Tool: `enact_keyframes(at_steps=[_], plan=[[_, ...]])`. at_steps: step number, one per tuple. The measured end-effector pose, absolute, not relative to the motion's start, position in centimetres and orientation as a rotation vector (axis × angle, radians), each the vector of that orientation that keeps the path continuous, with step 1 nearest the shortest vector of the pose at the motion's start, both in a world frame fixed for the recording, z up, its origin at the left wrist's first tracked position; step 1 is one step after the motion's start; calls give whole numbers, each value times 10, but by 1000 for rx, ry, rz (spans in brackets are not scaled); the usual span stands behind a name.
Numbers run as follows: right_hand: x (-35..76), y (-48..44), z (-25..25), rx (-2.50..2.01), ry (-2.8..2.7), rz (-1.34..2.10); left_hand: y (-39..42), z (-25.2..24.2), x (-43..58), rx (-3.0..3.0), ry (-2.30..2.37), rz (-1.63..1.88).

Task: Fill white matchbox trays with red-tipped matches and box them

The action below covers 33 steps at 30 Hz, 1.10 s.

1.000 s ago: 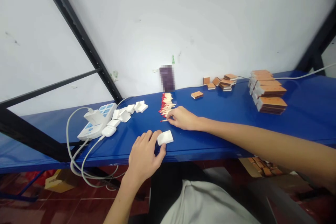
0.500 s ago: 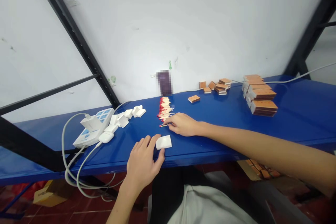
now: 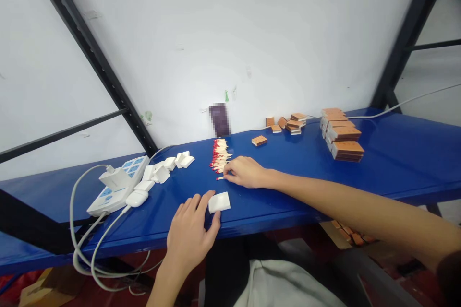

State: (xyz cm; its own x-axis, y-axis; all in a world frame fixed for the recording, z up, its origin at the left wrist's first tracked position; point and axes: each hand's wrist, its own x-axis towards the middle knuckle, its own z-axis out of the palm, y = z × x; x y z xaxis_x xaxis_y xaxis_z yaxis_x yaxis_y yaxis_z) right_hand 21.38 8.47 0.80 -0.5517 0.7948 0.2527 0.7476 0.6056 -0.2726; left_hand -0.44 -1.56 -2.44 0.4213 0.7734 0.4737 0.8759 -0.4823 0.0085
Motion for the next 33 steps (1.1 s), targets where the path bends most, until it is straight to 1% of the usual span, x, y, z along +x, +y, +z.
enact_keyframes(at_steps=[7,18,33], plan=[[223,83,17,-1213,-2502,170,-17,-25,-4,-2440,-1468,-615],[227,96,2,-1176,-2480,147,-19,-25,-3,-2444,-1468,-617],[224,94,4,-1234,-2481,203,-19,-24,-3,-2435,-1466,-599]])
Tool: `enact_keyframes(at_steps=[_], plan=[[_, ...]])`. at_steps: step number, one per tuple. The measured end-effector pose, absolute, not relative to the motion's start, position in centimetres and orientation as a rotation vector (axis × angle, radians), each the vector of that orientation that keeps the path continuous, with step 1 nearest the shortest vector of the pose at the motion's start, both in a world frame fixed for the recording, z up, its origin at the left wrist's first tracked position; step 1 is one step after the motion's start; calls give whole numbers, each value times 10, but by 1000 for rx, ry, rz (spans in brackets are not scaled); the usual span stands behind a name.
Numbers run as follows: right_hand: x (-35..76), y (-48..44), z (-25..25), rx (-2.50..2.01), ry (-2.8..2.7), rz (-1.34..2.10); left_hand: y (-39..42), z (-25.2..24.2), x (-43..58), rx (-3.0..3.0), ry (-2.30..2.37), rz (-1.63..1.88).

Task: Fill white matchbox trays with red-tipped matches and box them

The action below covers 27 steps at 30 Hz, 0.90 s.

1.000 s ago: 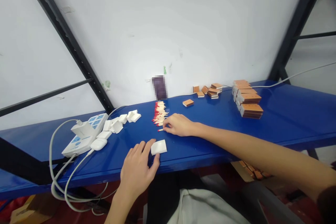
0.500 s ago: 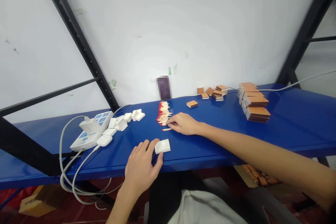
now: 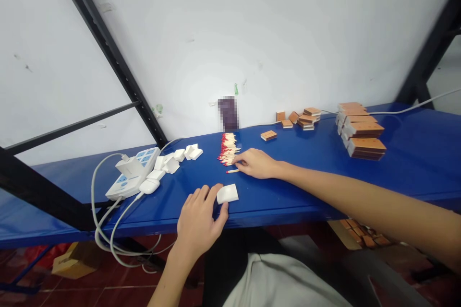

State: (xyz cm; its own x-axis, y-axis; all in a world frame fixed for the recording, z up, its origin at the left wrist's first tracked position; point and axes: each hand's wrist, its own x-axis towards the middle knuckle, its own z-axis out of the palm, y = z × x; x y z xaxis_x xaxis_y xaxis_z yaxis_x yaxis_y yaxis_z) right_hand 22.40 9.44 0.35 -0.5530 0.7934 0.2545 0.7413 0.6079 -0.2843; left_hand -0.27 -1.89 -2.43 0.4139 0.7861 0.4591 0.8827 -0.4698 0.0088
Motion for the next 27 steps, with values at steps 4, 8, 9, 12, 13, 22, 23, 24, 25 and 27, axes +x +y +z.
enact_keyframes(at_steps=[4,8,9,12,13,22,23,24,25,27], plan=[[222,90,6,-1216,-2478,221,-19,-24,-3,-2438,-1453,-617],[221,85,10,-1226,-2471,227,-20,-24,-3,-2436,-1461,-611],[220,84,10,-1225,-2463,236,-20,-24,-3,-2434,-1465,-609],[220,84,9,-1231,-2435,262,-19,-25,-2,-2429,-1469,-609],[220,85,9,-1233,-2433,260,-20,-25,-3,-2429,-1470,-606],[220,87,6,-1238,-2403,279,-21,-23,-1,-2429,-1502,-583],[220,87,6,-1234,-2410,280,-21,-23,-1,-2428,-1504,-583],[220,87,5,-1229,-2421,279,-22,-23,-1,-2427,-1504,-585],[220,87,5,-1221,-2433,278,-22,-23,-1,-2427,-1502,-586],[219,86,6,-1193,-2450,277,-22,-24,-2,-2421,-1500,-588]])
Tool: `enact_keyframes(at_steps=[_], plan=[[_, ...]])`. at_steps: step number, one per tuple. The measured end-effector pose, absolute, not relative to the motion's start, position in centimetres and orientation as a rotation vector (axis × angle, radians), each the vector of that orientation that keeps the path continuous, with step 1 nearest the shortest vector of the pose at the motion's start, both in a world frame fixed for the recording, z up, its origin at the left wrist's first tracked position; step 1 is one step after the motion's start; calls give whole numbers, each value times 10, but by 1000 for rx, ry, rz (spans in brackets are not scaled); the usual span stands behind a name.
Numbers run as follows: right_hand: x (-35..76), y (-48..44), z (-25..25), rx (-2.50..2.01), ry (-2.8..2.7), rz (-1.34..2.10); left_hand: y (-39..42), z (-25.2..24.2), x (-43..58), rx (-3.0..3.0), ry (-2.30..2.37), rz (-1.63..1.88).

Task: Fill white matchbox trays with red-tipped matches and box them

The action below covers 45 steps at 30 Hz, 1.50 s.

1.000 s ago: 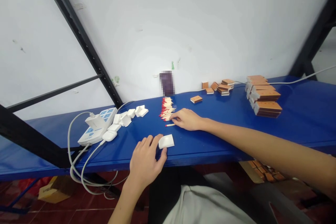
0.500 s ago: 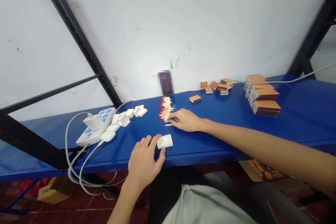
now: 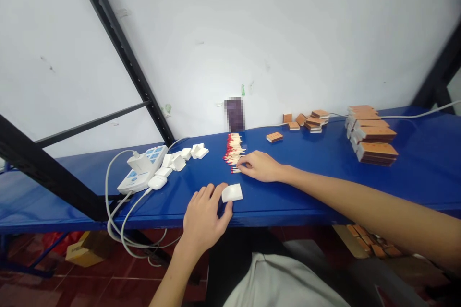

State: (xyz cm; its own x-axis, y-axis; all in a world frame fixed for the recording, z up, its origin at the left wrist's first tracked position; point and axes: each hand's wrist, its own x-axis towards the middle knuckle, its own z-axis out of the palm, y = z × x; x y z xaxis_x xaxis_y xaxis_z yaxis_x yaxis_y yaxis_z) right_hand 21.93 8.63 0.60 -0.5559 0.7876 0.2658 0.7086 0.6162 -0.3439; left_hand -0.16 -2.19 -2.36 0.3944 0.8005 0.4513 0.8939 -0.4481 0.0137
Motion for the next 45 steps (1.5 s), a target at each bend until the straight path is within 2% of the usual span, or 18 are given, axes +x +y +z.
enact_keyframes(at_steps=[10,17,28,35,45], plan=[[220,84,10,-1110,-2471,295,-21,-24,-2,-2429,-1475,-612],[223,93,3,-1242,-2454,215,-21,-25,-2,-2419,-1483,-592],[221,90,3,-1210,-2516,156,-21,-24,0,-2421,-1495,-585],[219,86,6,-1235,-2438,245,-21,-24,-1,-2416,-1497,-583],[223,91,2,-1323,-2462,189,-21,-24,-1,-2417,-1485,-594]])
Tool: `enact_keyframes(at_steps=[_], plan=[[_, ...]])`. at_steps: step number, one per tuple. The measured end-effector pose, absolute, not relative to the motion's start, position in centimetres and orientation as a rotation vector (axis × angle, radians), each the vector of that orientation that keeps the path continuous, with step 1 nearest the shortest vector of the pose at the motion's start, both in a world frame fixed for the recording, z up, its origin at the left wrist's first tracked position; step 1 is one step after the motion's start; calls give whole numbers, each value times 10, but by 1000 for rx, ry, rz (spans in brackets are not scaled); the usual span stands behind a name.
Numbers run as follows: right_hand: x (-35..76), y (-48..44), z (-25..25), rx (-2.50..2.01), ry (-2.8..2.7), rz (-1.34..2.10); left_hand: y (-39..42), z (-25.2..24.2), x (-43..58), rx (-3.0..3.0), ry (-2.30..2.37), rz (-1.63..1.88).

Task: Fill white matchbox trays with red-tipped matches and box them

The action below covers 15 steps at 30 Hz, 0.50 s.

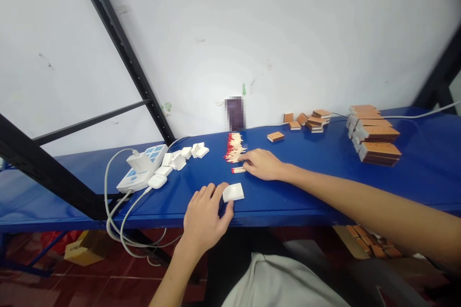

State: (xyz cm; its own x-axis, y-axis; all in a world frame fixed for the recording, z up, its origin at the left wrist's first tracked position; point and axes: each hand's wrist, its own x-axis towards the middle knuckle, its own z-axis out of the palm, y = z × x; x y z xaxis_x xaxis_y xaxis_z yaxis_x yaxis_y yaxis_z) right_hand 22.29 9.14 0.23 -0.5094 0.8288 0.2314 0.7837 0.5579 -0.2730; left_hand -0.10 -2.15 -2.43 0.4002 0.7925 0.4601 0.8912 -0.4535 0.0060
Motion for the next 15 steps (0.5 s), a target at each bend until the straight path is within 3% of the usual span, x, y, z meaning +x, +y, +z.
enact_keyframes(at_steps=[15], plan=[[221,89,7,-1245,-2328,343,-21,-24,-1,-2415,-1487,-597]])
